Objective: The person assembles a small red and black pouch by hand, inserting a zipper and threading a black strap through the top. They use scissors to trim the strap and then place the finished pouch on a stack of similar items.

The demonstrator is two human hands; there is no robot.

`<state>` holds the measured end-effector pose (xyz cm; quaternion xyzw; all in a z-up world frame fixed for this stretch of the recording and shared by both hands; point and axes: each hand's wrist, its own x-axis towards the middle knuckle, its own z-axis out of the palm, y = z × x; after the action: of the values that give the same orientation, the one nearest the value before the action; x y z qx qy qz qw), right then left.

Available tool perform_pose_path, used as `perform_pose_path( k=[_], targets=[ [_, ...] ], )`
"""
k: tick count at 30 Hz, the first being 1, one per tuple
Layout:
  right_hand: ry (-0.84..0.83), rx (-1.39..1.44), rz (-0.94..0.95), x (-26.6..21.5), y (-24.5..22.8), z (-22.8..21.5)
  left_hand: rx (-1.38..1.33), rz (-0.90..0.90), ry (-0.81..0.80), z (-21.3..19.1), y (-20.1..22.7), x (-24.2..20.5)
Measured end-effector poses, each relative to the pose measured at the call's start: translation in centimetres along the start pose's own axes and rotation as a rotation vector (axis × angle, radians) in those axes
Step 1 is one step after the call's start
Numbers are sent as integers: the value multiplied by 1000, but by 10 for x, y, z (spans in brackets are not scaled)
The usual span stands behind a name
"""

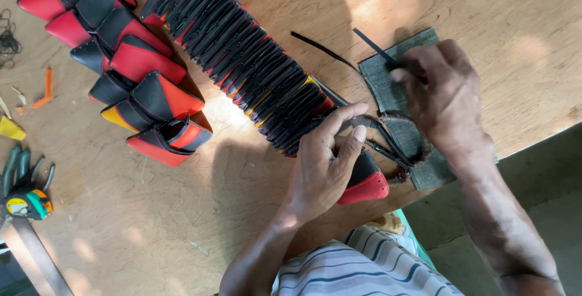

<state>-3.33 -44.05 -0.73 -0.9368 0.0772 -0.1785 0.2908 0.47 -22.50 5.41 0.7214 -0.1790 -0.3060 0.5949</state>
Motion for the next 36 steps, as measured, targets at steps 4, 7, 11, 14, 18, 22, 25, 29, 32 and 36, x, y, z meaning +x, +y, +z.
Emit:
perform_pose_path(
  k=[4, 7, 11, 14, 18, 22, 25, 29, 32, 36],
  targets=[
    [43, -20, -64, -3, 11, 13, 45, 55, -31, 2, 0, -4],
    [49, 65, -63, -2, 18, 12, 43, 78, -23, 1, -2, -6],
    [70, 226, 0, -8, 15, -7, 44, 32, -35, -1, -1, -4],
    [23, 400, 160, -14, 8, -18, 9, 40, -38, 4, -3, -3],
    [-50, 721, 200, -5, 5, -31, 152, -25, -184, 18, -8, 12],
    [-81, 812, 295, -8, -7, -43, 323, -87, -328, 38, -27, 33],
    [-118, 1161, 156, -7, -14, -56, 355, -26, -312, 46, -45, 44],
    [-145, 1101, 87, -13, -33, -72, 225, 91, -270, 38, -41, 31],
    [-136, 836, 175, -21, -46, -67, -199, 66, -219, 18, -17, 3],
    [-152, 521, -34, -32, -73, -56, -146, 200, 68, 10, 5, -17]
  ],
)
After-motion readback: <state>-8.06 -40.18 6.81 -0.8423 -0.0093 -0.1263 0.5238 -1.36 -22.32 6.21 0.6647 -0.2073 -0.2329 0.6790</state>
